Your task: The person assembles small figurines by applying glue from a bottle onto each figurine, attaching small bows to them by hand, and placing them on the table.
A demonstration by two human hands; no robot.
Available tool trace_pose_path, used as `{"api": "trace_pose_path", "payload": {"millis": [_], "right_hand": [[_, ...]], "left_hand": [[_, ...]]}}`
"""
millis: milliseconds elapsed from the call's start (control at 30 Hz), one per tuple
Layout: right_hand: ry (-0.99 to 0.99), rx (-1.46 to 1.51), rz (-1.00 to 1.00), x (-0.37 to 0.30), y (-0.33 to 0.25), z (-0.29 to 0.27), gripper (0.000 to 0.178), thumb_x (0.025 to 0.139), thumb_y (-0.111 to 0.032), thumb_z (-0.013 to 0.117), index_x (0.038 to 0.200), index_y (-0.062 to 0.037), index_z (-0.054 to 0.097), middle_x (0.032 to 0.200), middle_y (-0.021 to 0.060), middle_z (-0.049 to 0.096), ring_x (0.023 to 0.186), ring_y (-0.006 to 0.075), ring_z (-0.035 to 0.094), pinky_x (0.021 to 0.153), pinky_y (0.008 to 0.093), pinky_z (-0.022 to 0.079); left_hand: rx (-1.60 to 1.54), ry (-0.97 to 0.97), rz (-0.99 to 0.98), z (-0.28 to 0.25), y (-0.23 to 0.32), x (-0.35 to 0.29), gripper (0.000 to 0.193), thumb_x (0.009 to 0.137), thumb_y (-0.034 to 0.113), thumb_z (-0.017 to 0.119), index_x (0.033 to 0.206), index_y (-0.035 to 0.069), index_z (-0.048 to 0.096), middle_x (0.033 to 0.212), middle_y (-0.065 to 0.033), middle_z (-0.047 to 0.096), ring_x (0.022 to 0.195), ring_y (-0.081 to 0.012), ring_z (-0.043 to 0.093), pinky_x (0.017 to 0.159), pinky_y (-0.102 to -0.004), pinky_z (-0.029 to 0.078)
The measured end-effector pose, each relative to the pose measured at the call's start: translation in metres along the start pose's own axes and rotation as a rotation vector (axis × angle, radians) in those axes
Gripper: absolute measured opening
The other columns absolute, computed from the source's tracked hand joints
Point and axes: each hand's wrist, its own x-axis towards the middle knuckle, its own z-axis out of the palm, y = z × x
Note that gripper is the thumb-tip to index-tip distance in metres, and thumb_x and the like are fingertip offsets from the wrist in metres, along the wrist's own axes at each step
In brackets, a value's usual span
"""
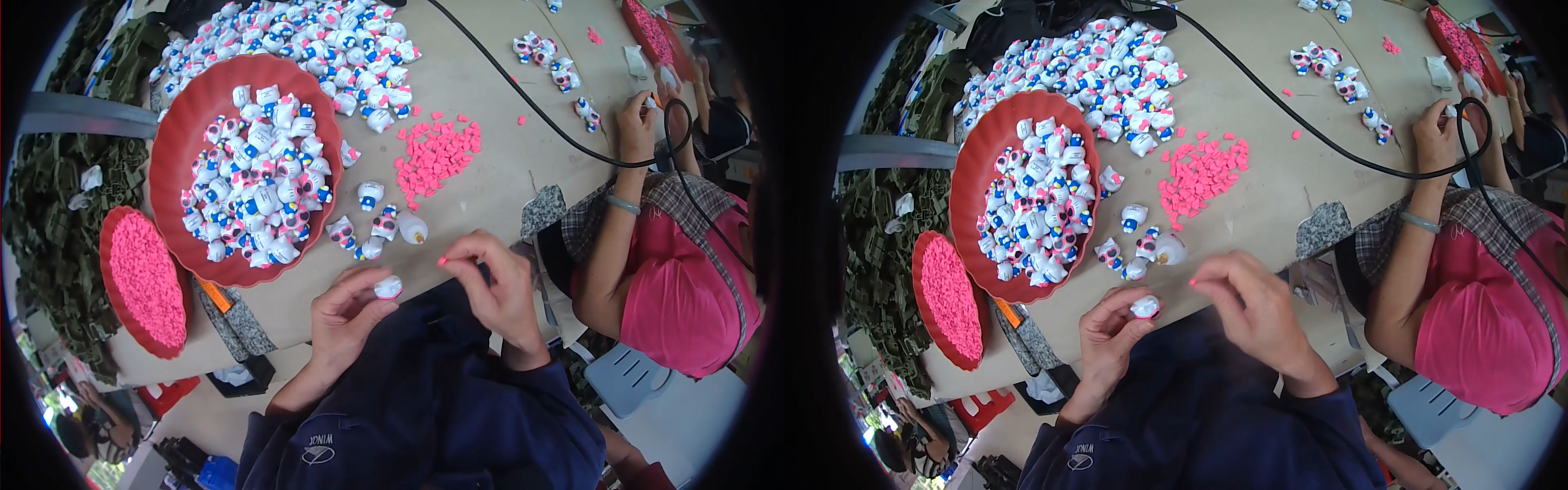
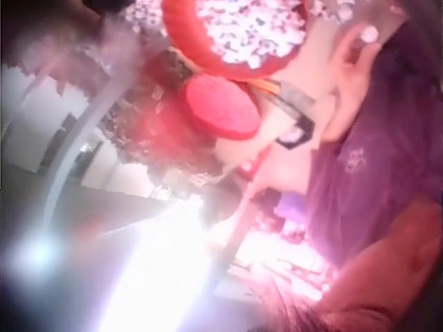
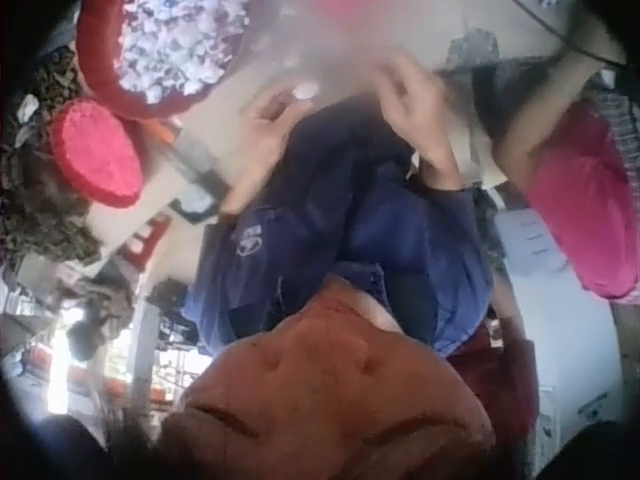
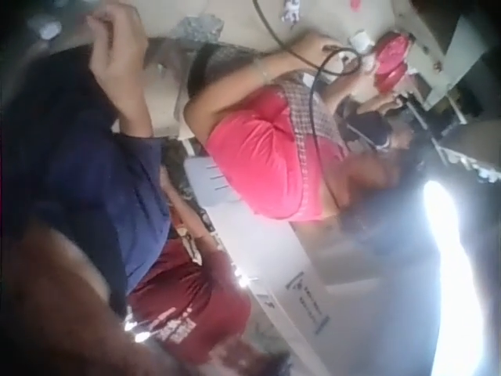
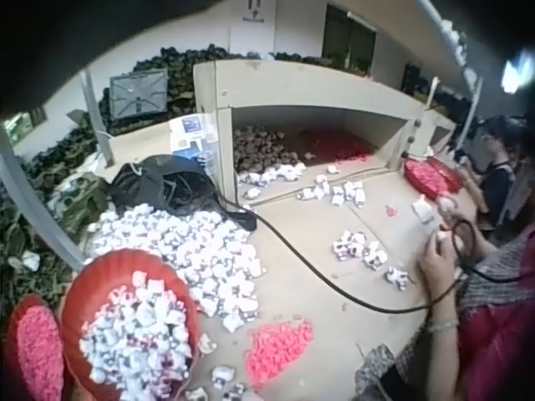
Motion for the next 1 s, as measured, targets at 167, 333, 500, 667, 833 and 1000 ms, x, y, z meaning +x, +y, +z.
{"api": "trace_pose_path", "payload": {"millis": [167,333,500,667,833,1000], "right_hand": [[-0.186,0.294,0.081,-0.012,-0.007,0.009,0.019,0.085,-0.003,0.063,0.100,0.0017,0.052,0.087,0.0095,0.065,0.080,0.0167,0.067,0.069,0.0262,0.053],[-0.245,0.332,0.198,-0.010,-0.007,0.011,0.018,0.083,-0.003,0.065,0.098,0.0010,0.056,0.082,0.0089,0.065,0.077,0.0179,0.066,0.067,0.0267,0.052],[-0.066,0.105,-0.129,-0.010,-0.004,0.020,0.011,0.074,-0.002,0.071,0.084,-0.0013,0.066,0.081,0.0082,0.065,0.071,0.0215,0.059,0.065,0.0300,0.047],[-0.038,0.153,-0.146,-0.010,0.000,0.023,0.010,0.072,-0.002,0.072,0.081,-0.0017,0.067,0.076,0.0075,0.066,0.070,0.0210,0.060,0.064,0.0298,0.048],[-0.057,0.290,-0.125,-0.008,-0.003,0.029,0.011,0.069,-0.001,0.073,0.079,-0.0014,0.067,0.075,0.0079,0.066,0.069,0.0208,0.061,0.063,0.0298,0.047],[0.213,0.157,-0.100,-0.007,0.008,0.024,0.019,0.064,0.001,0.076,0.081,0.0002,0.066,0.075,0.0090,0.064,0.067,0.0192,0.057,0.060,0.0276,0.043]], "left_hand": [[0.087,-0.027,0.033,0.011,0.005,-0.001,0.037,0.081,-0.009,0.064,0.116,-0.003,0.056,0.111,-0.0096,0.060,0.100,-0.0151,0.060,0.088,-0.0270,0.049],[0.161,-0.039,0.022,0.009,0.001,-0.002,0.034,0.080,-0.008,0.065,0.112,-0.002,0.058,0.111,-0.0093,0.061,0.098,-0.0147,0.060,0.088,-0.0270,0.049],[0.277,0.035,0.110,0.012,-0.003,-0.001,0.031,0.076,-0.007,0.069,0.106,0.000,0.062,0.110,-0.0104,0.062,0.096,-0.0152,0.061,0.085,-0.0266,0.050],[0.451,0.043,0.286,0.014,0.004,0.001,0.030,0.071,-0.004,0.073,0.099,0.000,0.066,0.100,-0.0122,0.066,0.094,-0.0227,0.063,0.082,-0.0302,0.050],[0.565,-0.047,0.368,0.004,0.031,-0.002,0.030,0.072,-0.005,0.072,0.100,-0.001,0.064,0.104,-0.0140,0.063,0.096,-0.0233,0.061,0.082,-0.0316,0.049],[0.811,0.312,0.698,-0.019,0.059,0.017,0.027,0.068,-0.005,0.073,0.094,0.000,0.065,0.095,-0.0117,0.066,0.090,-0.0261,0.061,0.077,-0.0315,0.049]]}}
